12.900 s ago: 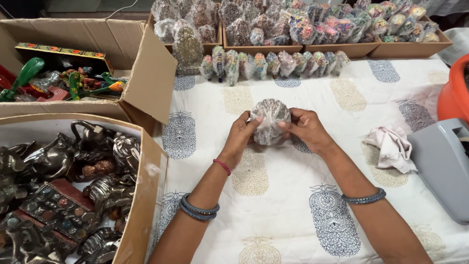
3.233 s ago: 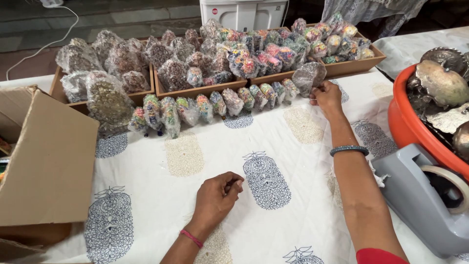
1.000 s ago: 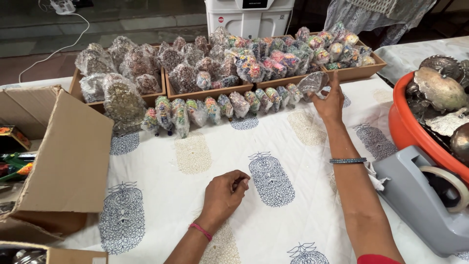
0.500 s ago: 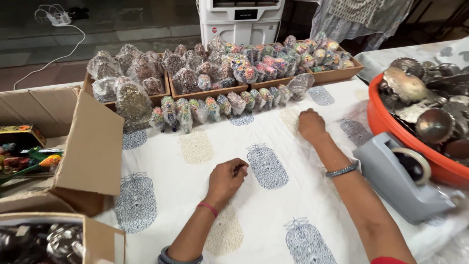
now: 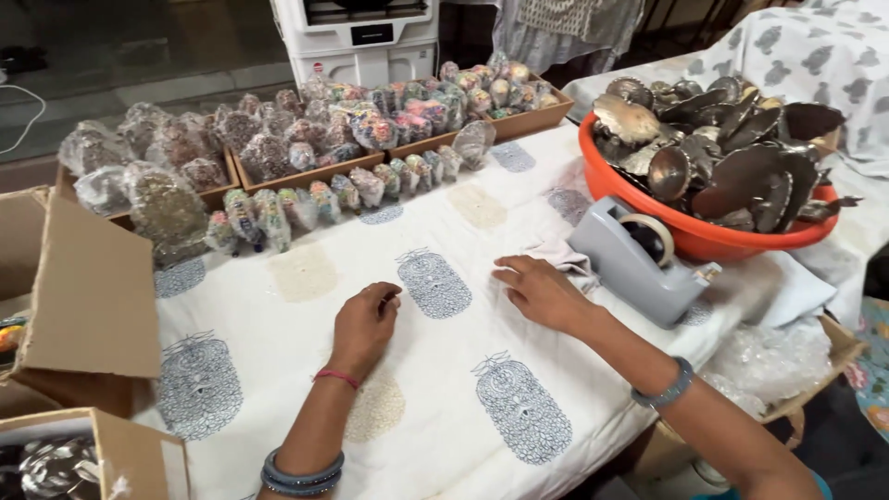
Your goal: Wrapping small figurines in plastic and cleaning them with a cloth.
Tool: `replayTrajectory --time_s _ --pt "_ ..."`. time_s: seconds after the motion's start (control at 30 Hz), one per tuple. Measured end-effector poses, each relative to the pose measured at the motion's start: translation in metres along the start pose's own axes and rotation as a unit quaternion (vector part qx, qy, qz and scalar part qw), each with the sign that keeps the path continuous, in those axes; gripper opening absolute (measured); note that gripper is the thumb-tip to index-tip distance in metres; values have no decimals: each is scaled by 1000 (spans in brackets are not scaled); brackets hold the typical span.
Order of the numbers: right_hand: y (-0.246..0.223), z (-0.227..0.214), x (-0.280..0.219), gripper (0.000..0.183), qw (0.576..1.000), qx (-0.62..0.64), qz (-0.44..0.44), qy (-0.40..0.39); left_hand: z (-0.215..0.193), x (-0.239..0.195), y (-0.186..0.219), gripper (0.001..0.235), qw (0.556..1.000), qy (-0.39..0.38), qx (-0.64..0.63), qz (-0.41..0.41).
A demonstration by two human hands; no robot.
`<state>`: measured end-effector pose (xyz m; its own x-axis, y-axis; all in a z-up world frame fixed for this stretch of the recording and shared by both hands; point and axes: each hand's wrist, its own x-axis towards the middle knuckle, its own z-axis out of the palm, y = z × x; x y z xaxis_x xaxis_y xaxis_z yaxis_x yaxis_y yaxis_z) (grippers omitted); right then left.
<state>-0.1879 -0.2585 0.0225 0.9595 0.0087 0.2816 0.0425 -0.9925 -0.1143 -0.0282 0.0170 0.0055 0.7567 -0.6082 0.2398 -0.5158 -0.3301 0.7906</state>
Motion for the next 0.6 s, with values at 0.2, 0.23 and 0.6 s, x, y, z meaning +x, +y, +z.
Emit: replayTrajectory --time_s 0.2,0.23,0.6 --pt "1 -62 -59 25 986 -11 79 144 7 0 -9 18 998 19 22 52" --pt "8 -73 -67 25 986 -11 80 145 6 0 -8 18 998 19 23 54" --pt "106 -147 -103 25 908 -8 268 321 6 1 -6 18 998 12 36 39"
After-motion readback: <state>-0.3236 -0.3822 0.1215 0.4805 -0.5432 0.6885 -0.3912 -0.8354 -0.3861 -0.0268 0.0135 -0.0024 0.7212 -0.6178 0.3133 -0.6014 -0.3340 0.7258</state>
